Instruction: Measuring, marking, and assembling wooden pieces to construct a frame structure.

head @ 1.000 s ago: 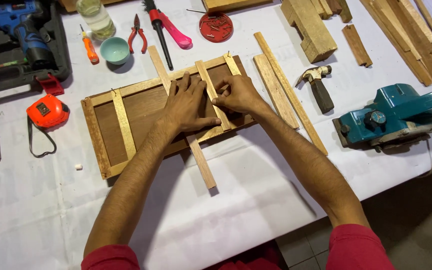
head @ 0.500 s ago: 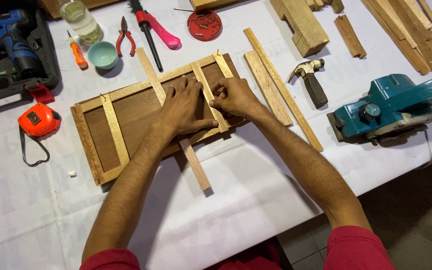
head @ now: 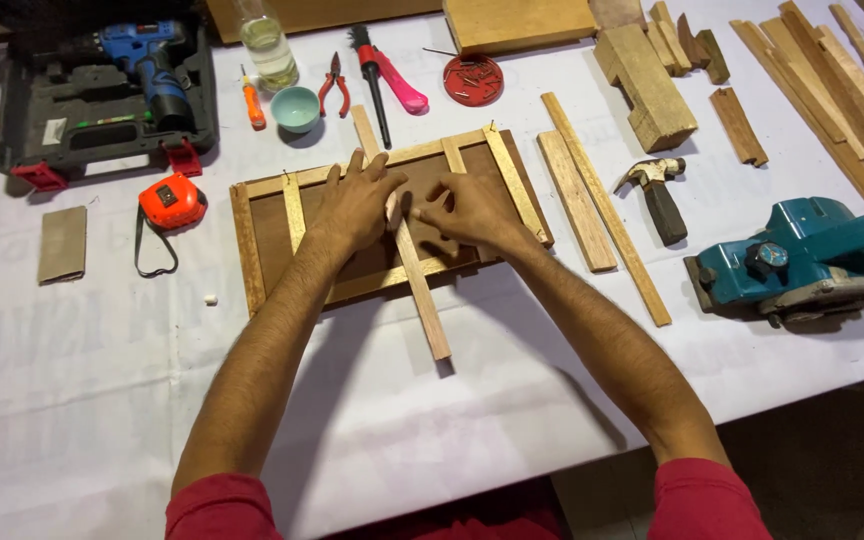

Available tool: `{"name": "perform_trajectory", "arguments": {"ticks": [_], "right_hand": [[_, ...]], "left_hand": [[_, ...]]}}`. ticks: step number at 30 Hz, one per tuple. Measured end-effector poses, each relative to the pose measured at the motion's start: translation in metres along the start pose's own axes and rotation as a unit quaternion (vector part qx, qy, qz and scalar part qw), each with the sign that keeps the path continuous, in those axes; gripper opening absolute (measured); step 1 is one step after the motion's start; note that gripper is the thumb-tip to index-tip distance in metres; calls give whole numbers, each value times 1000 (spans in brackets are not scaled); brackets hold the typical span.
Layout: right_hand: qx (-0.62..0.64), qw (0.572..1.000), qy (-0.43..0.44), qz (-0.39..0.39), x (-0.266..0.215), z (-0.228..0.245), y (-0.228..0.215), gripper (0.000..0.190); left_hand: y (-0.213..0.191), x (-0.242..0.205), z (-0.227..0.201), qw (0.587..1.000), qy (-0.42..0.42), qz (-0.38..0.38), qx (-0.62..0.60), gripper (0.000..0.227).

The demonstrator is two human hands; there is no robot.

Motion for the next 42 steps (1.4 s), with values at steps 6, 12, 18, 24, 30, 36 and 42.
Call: {"name": "perform_trajectory", "arguments": {"ticks": [6,12,18,24,30,36,42], "right_hand": [[2,998,-56,25,-3,12,43,58],[39,999,14,13,-12,20,21,51],[41,983,-172,-37,-10,59,10,46],[6,979,-201,35,-14,155,34,45],[24,950,-294,101,5,227,111,44],[11,912,-376,161,24,288,199,37],[41,878,-404,252,42,323,301,28]], "left_hand": [[16,-5,10,999,-21,-7,48,44],[-12,-15,8,995,7,-78,57,38],[-49,-43,32,983,5,-169,75,27],[-69,-113,94,972,-59,-204,100,26],[-75,-207,166,961,-135,-215,106,24],[-76,-299,224,951,-224,-184,105,25],[-45,-382,279,934,-323,-126,82,29]]}}
Point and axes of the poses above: each hand's wrist, its own x-axis towards the middle knuckle, its own y-axis out of the palm, z = x × y, the point moved 3 cm from there along x, towards the middle knuckle, and after that the axes turned 9 degrees about x, right-handed, at the moved point
